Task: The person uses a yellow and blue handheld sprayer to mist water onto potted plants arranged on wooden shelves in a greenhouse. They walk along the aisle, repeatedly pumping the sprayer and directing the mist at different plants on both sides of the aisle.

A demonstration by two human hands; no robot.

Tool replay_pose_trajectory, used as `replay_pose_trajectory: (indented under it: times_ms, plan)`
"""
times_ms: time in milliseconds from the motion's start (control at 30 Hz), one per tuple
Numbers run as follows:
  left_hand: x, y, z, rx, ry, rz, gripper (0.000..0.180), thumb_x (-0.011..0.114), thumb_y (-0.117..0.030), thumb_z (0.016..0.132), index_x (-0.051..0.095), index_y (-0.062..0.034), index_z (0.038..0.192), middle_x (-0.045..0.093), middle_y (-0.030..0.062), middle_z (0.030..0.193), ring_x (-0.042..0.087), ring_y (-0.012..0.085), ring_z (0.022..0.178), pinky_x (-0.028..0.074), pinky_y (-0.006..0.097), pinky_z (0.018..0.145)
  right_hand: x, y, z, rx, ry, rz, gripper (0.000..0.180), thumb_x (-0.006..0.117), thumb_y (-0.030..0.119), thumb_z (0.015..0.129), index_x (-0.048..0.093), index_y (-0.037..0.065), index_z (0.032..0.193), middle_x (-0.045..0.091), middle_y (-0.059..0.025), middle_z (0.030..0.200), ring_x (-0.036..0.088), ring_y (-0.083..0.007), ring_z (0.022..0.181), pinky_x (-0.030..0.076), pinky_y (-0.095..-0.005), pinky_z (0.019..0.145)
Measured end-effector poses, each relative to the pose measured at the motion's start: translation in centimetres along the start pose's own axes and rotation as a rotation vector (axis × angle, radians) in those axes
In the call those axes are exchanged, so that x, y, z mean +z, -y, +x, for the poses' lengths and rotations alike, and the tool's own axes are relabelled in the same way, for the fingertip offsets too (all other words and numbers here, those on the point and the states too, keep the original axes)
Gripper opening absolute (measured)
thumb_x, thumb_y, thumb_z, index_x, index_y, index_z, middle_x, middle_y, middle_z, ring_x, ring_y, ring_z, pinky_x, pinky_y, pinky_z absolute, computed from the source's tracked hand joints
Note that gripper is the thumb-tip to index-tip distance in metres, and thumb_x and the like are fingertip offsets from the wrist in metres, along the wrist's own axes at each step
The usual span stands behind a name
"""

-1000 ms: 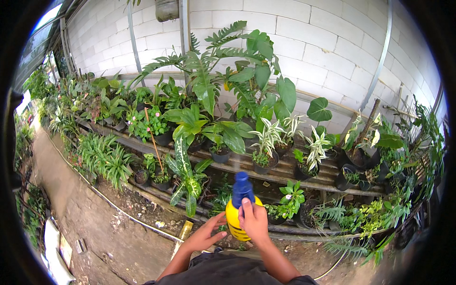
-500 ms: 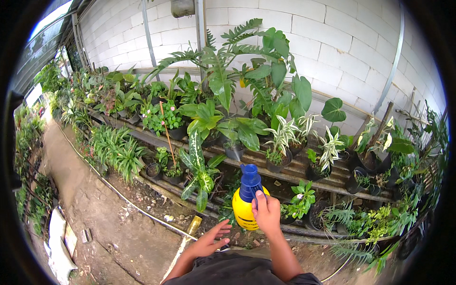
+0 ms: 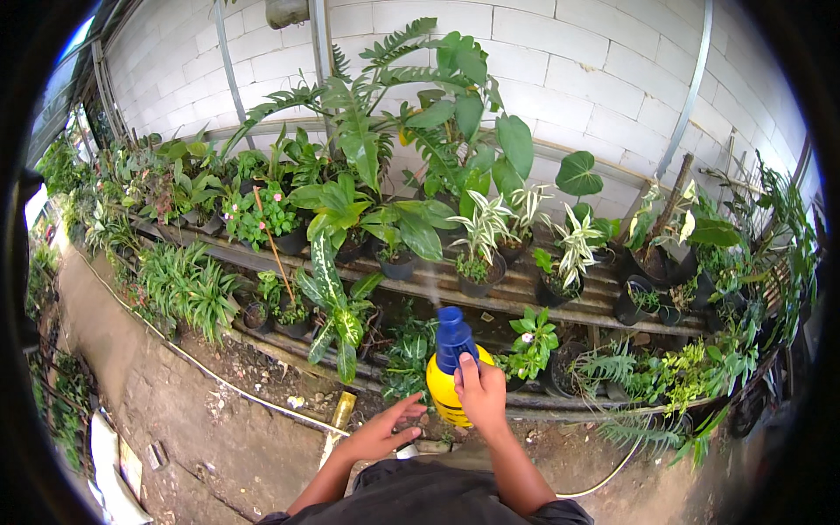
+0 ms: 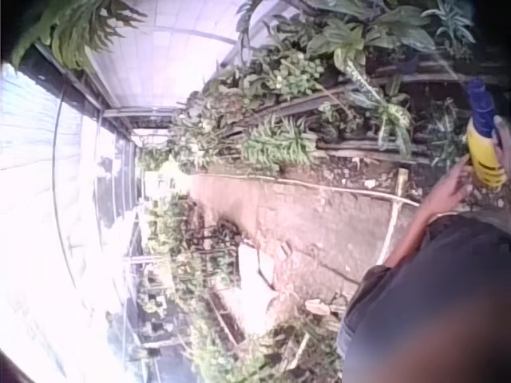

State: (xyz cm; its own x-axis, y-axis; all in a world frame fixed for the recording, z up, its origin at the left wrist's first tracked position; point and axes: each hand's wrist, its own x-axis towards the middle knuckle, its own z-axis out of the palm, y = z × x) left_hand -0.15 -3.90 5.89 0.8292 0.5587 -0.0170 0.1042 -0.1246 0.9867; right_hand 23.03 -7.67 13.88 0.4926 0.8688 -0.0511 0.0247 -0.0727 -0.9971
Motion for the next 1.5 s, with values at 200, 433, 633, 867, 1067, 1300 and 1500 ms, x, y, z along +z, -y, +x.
replay_pose_trajectory:
  times_ms: [200, 433, 633, 867, 1067, 1300, 1500]
  plan:
    - [2.7, -2.2, 1.3, -0.021, 0.007, 0.027, 0.074, 0.064, -0.024, 0.109, 0.024, -0.0054, 0.169, 0.055, 0.0199, 0.156, 0.053, 0.0311, 0.146, 0.042, 0.045, 0.121, -5.0, 0.0, -0.4, 0.032, -0.009, 0.114, 0.057, 0.052, 0.042, 0.114, 0.058, 0.004, 0.071, 0.053, 0.0005, 0.057, 0.048, -0.0081, 0.048, 0.036, -0.0275, 0.047]
    - [9.4, -2.7, 3.4, -0.055, 0.056, -0.037, 0.075, 0.064, -0.028, 0.11, 0.024, -0.0065, 0.169, 0.056, 0.0201, 0.155, 0.056, 0.0295, 0.142, 0.044, 0.044, 0.118, -12.1, -1.3, -0.2, 0.154, -0.109, 0.209, 0.056, 0.054, 0.042, 0.112, 0.061, 0.003, 0.072, 0.056, -0.001, 0.058, 0.051, -0.0101, 0.049, 0.037, -0.0286, 0.047]
    - [14.5, -3.9, 7.6, -0.029, 0.224, 0.073, 0.069, 0.062, -0.021, 0.11, 0.027, -0.0024, 0.167, 0.054, 0.0187, 0.157, 0.055, 0.0301, 0.143, 0.043, 0.042, 0.119, -18.9, -3.2, -1.9, 0.088, -0.135, -0.059, 0.053, 0.055, 0.042, 0.112, 0.06, 0.004, 0.075, 0.052, -0.0006, 0.057, 0.047, -0.0096, 0.044, 0.035, -0.0287, 0.043]
    - [18.8, -6.6, 11.4, 0.004, 0.263, 0.122, 0.067, 0.061, -0.03, 0.111, 0.032, -0.0038, 0.166, 0.057, 0.0208, 0.155, 0.055, 0.0309, 0.143, 0.042, 0.044, 0.119, -26.0, -2.7, -3.9, 0.118, -0.093, -0.095, 0.058, 0.056, 0.043, 0.111, 0.062, 0.003, 0.07, 0.056, -0.0007, 0.058, 0.051, -0.0098, 0.052, 0.041, -0.0305, 0.051]
    - [22.9, -7.4, 12.9, 0.014, 0.316, 0.124, 0.068, 0.062, -0.031, 0.11, 0.033, 0.0005, 0.164, 0.06, 0.0219, 0.15, 0.058, 0.0304, 0.142, 0.043, 0.044, 0.118, -30.1, -1.9, -5.5, 0.153, -0.131, -0.019, 0.057, 0.057, 0.043, 0.111, 0.063, 0.002, 0.072, 0.058, -0.0012, 0.061, 0.053, -0.0092, 0.055, 0.042, -0.0304, 0.053]
    - [27.9, -8.3, 14.5, 0.047, 0.312, 0.114, 0.066, 0.063, -0.028, 0.11, 0.036, 0.0012, 0.162, 0.062, 0.0199, 0.149, 0.06, 0.0292, 0.138, 0.046, 0.043, 0.116, -34.1, -0.9, -7.4, 0.063, -0.134, -0.101, 0.055, 0.057, 0.039, 0.111, 0.065, -0.001, 0.073, 0.06, -0.0038, 0.059, 0.056, -0.0125, 0.056, 0.046, -0.0343, 0.056]
    - [32.1, -8.4, 15.5, 0.032, 0.312, 0.096, 0.052, 0.063, -0.026, 0.11, 0.047, -0.0007, 0.152, 0.062, 0.0172, 0.145, 0.059, 0.0278, 0.138, 0.045, 0.043, 0.116, -38.2, -0.6, -9.2, 0.051, -0.114, -0.135, 0.057, 0.055, 0.041, 0.111, 0.065, -0.001, 0.074, 0.06, -0.0039, 0.059, 0.056, -0.013, 0.056, 0.046, -0.035, 0.056]
